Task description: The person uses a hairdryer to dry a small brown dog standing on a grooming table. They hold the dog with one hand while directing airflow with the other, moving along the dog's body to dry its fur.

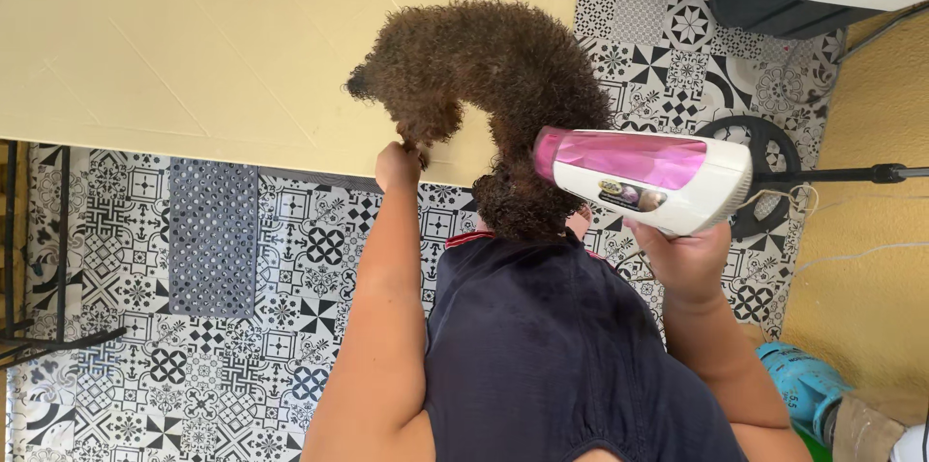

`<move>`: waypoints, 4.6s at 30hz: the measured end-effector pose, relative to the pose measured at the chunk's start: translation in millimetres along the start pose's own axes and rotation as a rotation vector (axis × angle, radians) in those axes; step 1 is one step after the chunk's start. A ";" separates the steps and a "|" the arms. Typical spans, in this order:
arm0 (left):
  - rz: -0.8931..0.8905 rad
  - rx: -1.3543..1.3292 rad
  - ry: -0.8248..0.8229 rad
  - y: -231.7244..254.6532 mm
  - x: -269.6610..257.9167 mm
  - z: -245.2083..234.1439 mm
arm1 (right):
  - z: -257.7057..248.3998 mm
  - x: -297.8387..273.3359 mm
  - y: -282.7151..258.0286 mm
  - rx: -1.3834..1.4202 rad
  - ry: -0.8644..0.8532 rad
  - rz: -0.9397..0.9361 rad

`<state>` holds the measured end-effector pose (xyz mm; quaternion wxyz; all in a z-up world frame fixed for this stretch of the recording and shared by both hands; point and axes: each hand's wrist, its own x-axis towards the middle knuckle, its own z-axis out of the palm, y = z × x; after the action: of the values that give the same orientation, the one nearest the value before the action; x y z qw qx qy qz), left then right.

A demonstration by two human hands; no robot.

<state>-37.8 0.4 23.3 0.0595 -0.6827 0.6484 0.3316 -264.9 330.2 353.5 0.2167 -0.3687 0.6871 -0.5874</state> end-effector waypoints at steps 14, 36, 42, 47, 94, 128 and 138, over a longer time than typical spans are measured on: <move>1.626 0.125 -0.219 134.0 -260.0 -128.7 | -92.4 -37.8 1.9 0.127 0.350 0.136; 0.099 -1.515 -0.838 48.3 -202.0 48.3 | -175.1 -44.9 40.5 0.290 0.150 0.210; 0.017 -1.681 -0.423 55.1 -206.6 63.5 | -184.5 -31.9 51.8 0.311 -0.026 0.168; -0.328 -1.364 0.425 34.4 -213.1 70.8 | -180.7 -23.9 56.1 0.218 -0.144 0.145; 0.536 -0.734 0.372 64.3 -228.0 -14.0 | -103.5 -45.0 27.0 0.010 -0.098 0.110; 0.738 -0.157 -0.192 80.0 -274.2 6.2 | -115.3 -53.1 15.4 0.039 -0.205 0.233; 0.815 -0.452 0.012 88.7 -283.0 7.5 | -115.8 -51.6 11.9 -0.122 -0.190 0.205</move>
<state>-105.5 230.1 198.4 -0.2298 -0.3699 0.7755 0.4571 -319.9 444.9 360.0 0.3169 -0.3631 0.7320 -0.4817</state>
